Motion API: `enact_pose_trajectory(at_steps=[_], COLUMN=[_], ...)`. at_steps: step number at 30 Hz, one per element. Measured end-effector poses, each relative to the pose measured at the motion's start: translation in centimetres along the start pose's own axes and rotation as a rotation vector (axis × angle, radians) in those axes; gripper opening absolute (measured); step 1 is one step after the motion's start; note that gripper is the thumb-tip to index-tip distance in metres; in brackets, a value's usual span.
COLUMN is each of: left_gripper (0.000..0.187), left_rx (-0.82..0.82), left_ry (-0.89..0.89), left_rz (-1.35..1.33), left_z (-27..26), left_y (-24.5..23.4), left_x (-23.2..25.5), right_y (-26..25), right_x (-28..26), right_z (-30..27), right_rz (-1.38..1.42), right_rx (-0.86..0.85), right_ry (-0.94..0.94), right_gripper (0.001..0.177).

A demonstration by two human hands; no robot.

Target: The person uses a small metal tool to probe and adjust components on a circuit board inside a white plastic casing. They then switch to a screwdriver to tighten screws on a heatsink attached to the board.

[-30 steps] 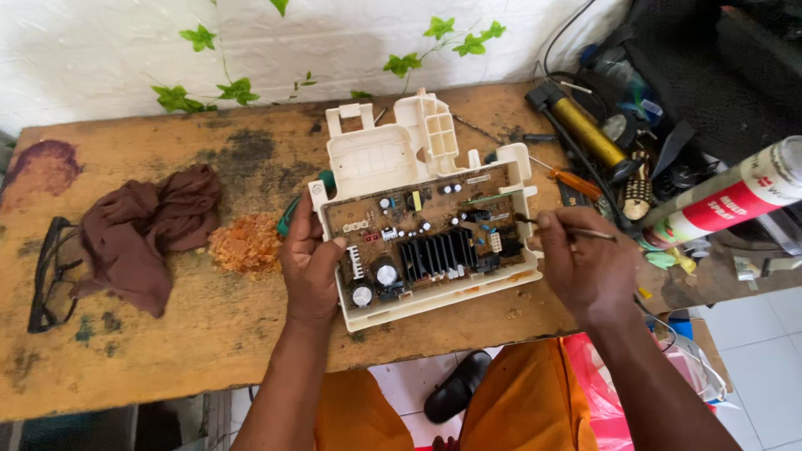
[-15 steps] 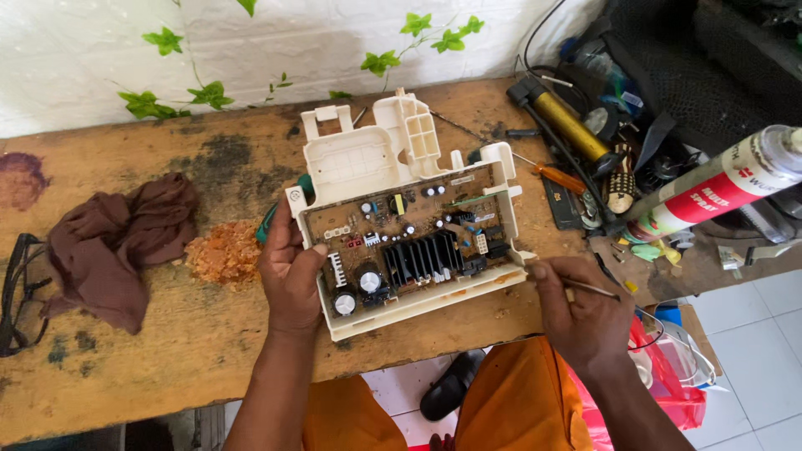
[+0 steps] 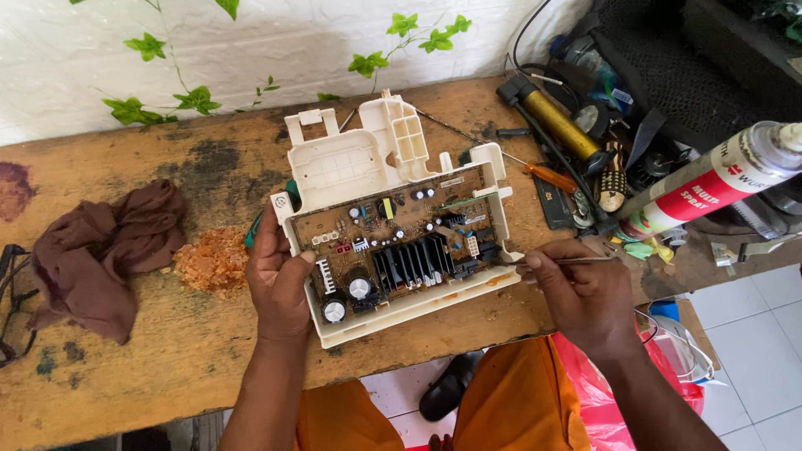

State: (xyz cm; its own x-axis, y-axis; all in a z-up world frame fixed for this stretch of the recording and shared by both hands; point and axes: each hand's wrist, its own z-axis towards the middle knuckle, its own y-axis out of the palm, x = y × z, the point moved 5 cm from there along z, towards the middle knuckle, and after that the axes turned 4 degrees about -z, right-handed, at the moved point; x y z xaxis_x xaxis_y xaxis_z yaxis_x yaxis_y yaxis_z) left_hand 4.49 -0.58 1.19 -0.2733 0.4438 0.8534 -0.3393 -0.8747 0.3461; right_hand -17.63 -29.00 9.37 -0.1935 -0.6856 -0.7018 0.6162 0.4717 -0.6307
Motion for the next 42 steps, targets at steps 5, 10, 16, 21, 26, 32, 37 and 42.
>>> enact_pose_trajectory(at_steps=[5, 10, 16, 21, 26, 32, 37, 42], left_gripper=[0.087, 0.087, 0.090, 0.091, 0.080, 0.078, 0.078, 0.080], left_rx=[-0.019, 0.023, 0.043, 0.013, 0.040, 0.013, -0.004, 0.006], left_ry=[0.007, -0.030, -0.032, -0.045, -0.072, -0.122, -0.129, -0.114], left_rz=[0.013, -0.008, -0.027, -0.083, -0.096, -0.080, -0.099, -0.032], left_z=[-0.1, -0.1, 0.1, 0.1, 0.4, 0.4, 0.4, 0.4], left_y=[0.3, 0.6, 0.8, -0.1, 0.2, 0.0, 0.1, -0.1], left_x=[0.3, 0.8, 0.5, 0.0, 0.3, 0.2, 0.0, 0.0], right_y=[0.5, 1.3, 3.0, 1.9, 0.6, 2.0, 4.5, 4.1], right_x=[1.9, 4.5, 6.2, 5.6, 5.3, -5.7, -7.0, -7.7], right_z=[0.7, 1.0, 0.4, 0.0, -1.7, -2.9, -2.9, -2.5], right_rz=[0.236, 0.537, 0.700, 0.773, 0.591, 0.344, 0.260, 0.116], right_rx=[-0.064, -0.028, -0.056, -0.094, -0.172, -0.248, -0.202, -0.138], right_ry=[0.196, 0.367, 0.475, 0.580, 0.468, -0.149, -0.423, -0.467], right_gripper=[0.020, 0.015, 0.016, 0.017, 0.019, 0.018, 0.013, 0.008])
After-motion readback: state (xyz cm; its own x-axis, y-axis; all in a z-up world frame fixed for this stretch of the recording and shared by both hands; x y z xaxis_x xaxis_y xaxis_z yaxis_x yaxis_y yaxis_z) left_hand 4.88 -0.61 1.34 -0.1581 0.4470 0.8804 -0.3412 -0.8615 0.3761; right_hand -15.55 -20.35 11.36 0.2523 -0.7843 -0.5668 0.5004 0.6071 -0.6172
